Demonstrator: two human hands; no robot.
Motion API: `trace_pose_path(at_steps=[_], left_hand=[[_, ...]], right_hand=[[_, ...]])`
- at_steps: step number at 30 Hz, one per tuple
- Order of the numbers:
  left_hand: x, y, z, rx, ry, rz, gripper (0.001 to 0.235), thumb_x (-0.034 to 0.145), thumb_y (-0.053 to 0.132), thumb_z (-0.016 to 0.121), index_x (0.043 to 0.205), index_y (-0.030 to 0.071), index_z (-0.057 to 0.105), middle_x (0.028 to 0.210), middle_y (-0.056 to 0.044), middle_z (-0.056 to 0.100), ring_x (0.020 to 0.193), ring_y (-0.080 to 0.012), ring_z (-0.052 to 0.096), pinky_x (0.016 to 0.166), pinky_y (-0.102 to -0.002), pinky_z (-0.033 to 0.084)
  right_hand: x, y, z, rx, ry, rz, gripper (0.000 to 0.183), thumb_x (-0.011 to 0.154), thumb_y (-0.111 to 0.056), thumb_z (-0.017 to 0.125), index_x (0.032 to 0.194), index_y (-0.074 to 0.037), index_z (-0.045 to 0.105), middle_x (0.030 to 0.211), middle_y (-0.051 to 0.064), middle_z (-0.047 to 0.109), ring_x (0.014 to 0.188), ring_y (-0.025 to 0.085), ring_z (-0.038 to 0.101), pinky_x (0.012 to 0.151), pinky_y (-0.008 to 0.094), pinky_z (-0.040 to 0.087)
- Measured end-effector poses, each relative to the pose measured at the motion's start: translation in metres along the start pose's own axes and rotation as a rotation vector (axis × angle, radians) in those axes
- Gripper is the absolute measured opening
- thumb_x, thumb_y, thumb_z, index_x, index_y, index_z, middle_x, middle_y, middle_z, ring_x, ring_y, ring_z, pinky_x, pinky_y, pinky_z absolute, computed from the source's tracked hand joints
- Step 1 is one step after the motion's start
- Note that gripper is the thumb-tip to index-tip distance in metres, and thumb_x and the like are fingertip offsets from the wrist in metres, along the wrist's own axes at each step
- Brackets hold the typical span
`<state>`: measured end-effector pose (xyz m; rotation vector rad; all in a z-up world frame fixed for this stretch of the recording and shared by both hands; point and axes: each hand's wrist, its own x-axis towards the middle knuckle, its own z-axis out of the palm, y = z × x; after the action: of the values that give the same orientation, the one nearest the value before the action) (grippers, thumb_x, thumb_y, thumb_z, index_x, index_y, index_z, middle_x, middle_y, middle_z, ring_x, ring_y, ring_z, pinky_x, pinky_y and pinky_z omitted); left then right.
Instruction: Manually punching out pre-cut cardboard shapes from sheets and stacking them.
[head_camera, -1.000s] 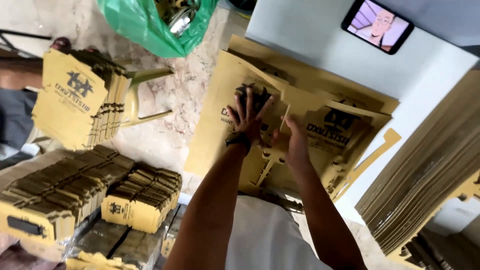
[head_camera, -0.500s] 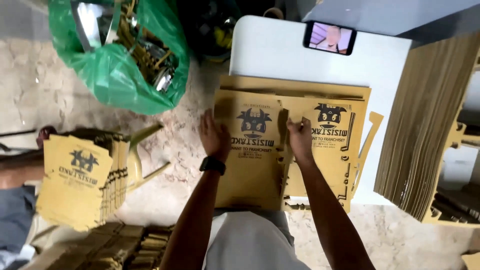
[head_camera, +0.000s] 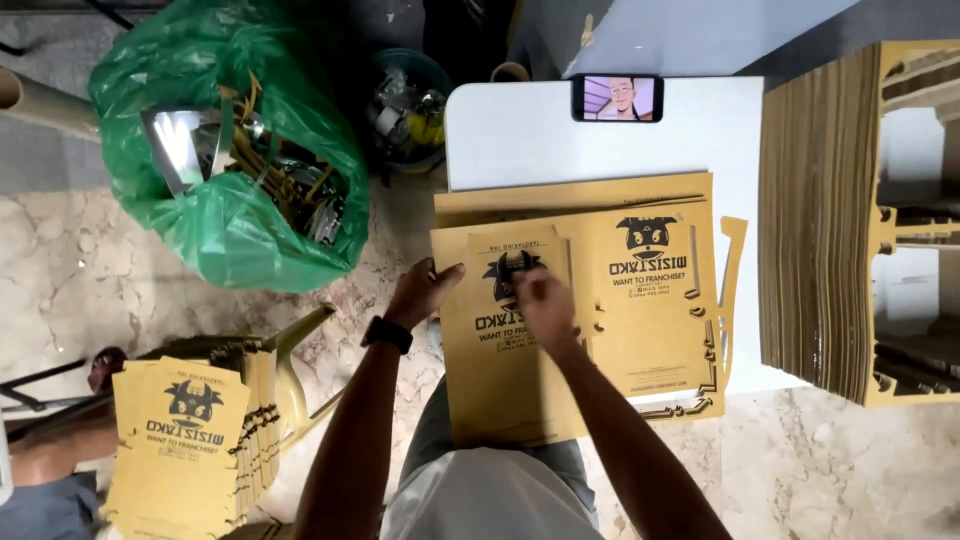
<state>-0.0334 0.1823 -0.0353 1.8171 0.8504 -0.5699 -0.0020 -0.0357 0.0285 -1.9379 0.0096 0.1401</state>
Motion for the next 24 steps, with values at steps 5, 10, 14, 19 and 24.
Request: trace_pose_path(at_steps=[5,10,14,19,24], left_hand=[[0.003,0.015,0.009,0.283,0.020,0.140,0.051,0.091,0.054,0.064,0.100,0.004,0.072,0.089,-0.023,0.075,0.089,-0.0422,0.075,0.073,-0.054,0.062],[0.032,-0.012,0.029,0.381,0.032,0.129,0.056,0.093,0.060,0.059,0.097,0.005,0.068,0.087,-0.023,0.073,0.086,-0.0420,0.075,0.069,-0.051,0.062],[0.041,-0.028,0.050,0.426,0.053,0.088,0.052,0.094,0.056,0.057,0.091,0.004,0.063,0.079,-0.021,0.066,0.083,-0.0427,0.075,0.066,-0.050,0.063],[-0.043,0.044,0.008,0.371,-0.154,-0.015,0.056,0.098,0.055,0.050,0.106,0.002,0.065,0.096,-0.022,0.072,0.101,-0.0408,0.074,0.090,-0.049,0.059],[-0.013,0.051,-0.022,0.273,-0.200,0.006,0.062,0.087,0.062,0.060,0.109,0.004,0.060,0.104,-0.027,0.071,0.106,-0.0486,0.070,0.087,-0.058,0.058]], right_hand=[[0.018,-0.009,0.048,-0.100,-0.587,0.633,0.059,0.094,-0.047,0.069,0.063,0.003,0.071,0.042,0.014,0.055,0.027,0.021,0.051,0.032,0.032,0.044],[0.026,0.004,0.048,-0.073,-0.564,0.684,0.049,0.091,-0.041,0.078,0.085,0.006,0.067,0.057,0.018,0.063,0.035,0.019,0.057,0.032,0.029,0.043],[0.026,0.063,0.061,-0.041,-0.512,0.825,0.034,0.090,-0.031,0.079,0.085,0.003,0.071,0.060,0.015,0.068,0.040,0.020,0.065,0.026,0.026,0.045],[0.027,0.038,0.057,-0.100,-0.533,0.794,0.026,0.094,-0.026,0.072,0.080,-0.004,0.070,0.058,0.014,0.067,0.041,0.018,0.065,0.022,0.023,0.040],[0.027,0.020,0.056,-0.174,-0.552,0.850,0.031,0.088,-0.032,0.076,0.079,-0.003,0.072,0.063,0.014,0.070,0.046,0.018,0.068,0.027,0.023,0.045]])
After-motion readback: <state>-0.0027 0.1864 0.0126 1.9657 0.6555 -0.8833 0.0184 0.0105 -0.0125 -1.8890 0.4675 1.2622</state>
